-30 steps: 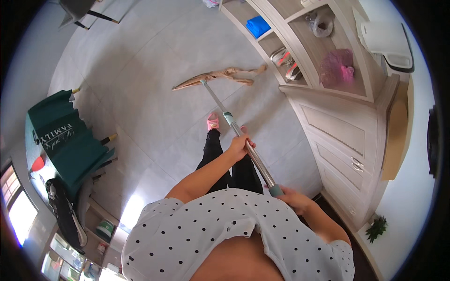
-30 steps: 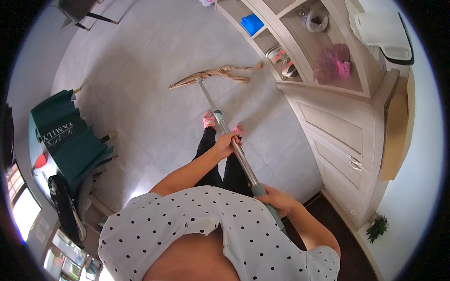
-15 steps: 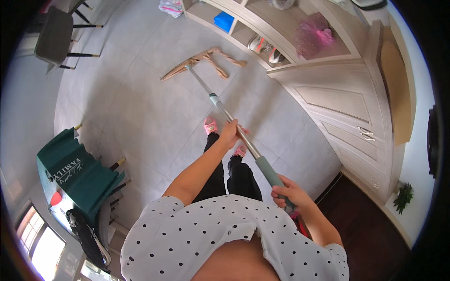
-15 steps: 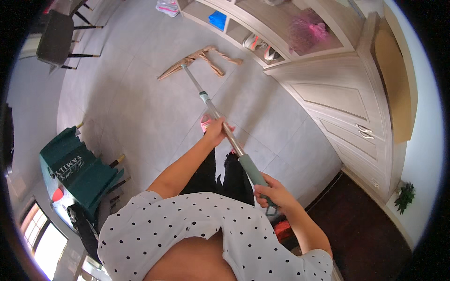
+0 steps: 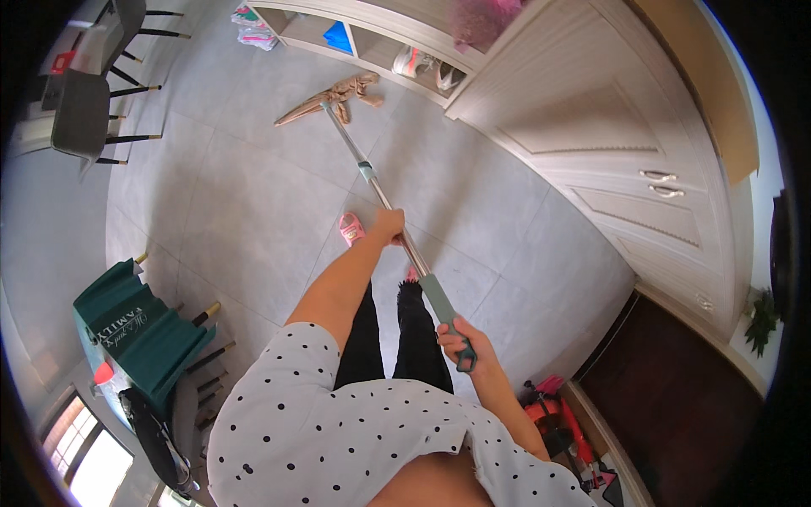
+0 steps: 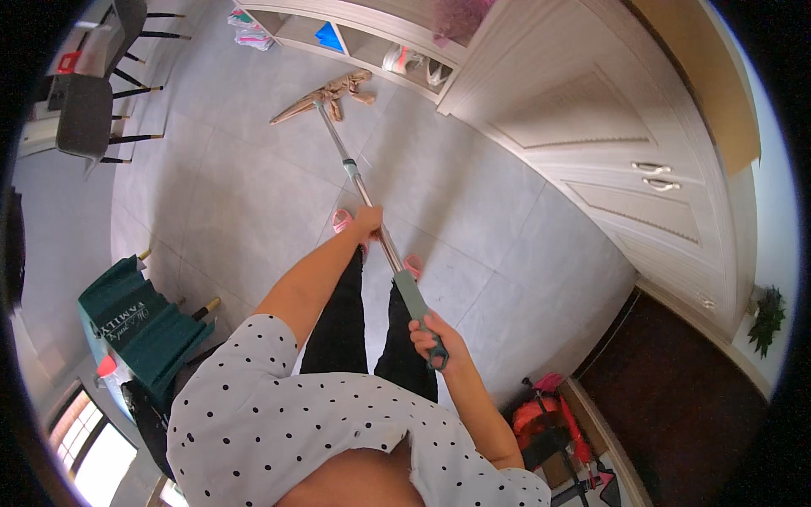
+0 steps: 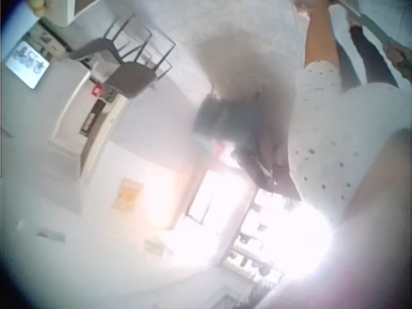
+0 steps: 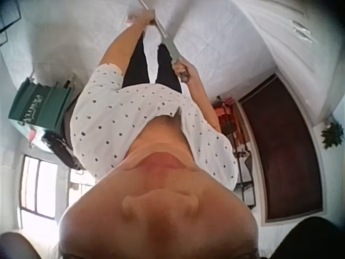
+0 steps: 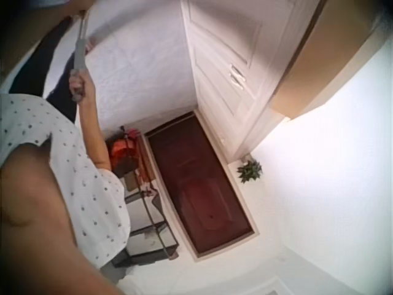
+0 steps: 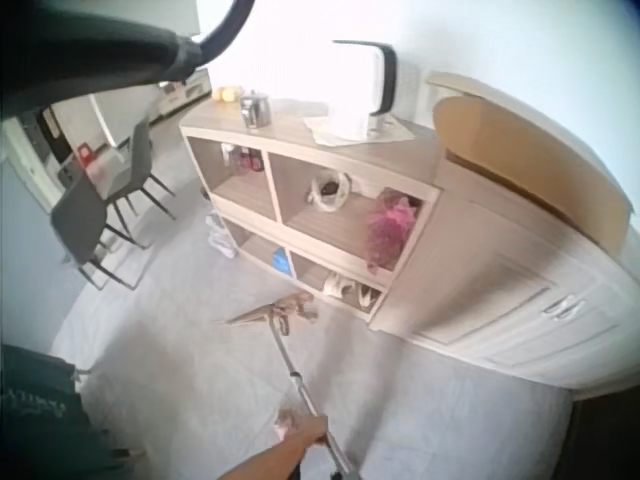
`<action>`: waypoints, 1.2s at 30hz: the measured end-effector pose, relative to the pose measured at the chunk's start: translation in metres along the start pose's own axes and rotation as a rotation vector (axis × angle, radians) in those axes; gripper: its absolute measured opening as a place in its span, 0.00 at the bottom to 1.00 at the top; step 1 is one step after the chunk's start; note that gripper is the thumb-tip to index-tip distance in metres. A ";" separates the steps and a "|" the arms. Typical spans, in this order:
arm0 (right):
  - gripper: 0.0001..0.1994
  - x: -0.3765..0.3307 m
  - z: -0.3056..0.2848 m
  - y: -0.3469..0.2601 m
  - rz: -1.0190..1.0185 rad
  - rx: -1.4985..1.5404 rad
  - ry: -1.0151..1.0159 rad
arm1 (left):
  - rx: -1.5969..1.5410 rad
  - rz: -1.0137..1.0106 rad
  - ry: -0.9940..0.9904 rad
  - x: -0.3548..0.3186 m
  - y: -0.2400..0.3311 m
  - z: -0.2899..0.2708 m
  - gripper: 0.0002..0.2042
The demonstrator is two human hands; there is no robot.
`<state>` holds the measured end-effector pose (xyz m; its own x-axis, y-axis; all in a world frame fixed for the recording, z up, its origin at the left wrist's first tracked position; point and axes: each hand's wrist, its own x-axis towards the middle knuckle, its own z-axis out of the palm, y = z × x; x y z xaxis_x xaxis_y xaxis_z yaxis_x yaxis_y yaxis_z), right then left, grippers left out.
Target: The person mops a tiled floor using a mop with a cloth head. They move a chair to access the area underneath and spray the floor with a pink bottle before continuing to mop. The person also briefly picks up and places a pair of shoes on a shelf.
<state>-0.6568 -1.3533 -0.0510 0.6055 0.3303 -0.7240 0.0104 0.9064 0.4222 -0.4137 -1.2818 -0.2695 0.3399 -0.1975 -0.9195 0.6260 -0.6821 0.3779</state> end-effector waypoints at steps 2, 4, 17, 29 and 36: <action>0.17 -0.029 -0.027 0.013 -0.030 0.115 0.040 | -0.060 -0.146 0.084 -0.028 -0.008 0.034 0.09; 0.14 -0.056 -0.051 0.031 -0.027 0.227 0.037 | 0.201 0.140 0.002 -0.015 -0.060 0.062 0.09; 0.31 -0.058 -0.056 0.065 -0.250 -0.473 -0.064 | -0.282 0.148 -0.098 -0.076 -0.077 0.026 0.13; 0.30 -0.130 -0.188 0.192 -0.287 0.330 0.000 | 0.442 0.224 0.038 -0.126 -0.217 0.132 0.15; 0.32 -0.146 -0.195 0.175 -0.435 0.041 -0.055 | 0.138 0.073 -0.485 -0.176 -0.186 0.128 0.14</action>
<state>-0.8983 -1.1917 0.0218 0.5797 -0.0951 -0.8093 0.3046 0.9464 0.1070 -0.6795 -1.2102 -0.1920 -0.0059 -0.5297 -0.8482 0.5035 -0.7344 0.4551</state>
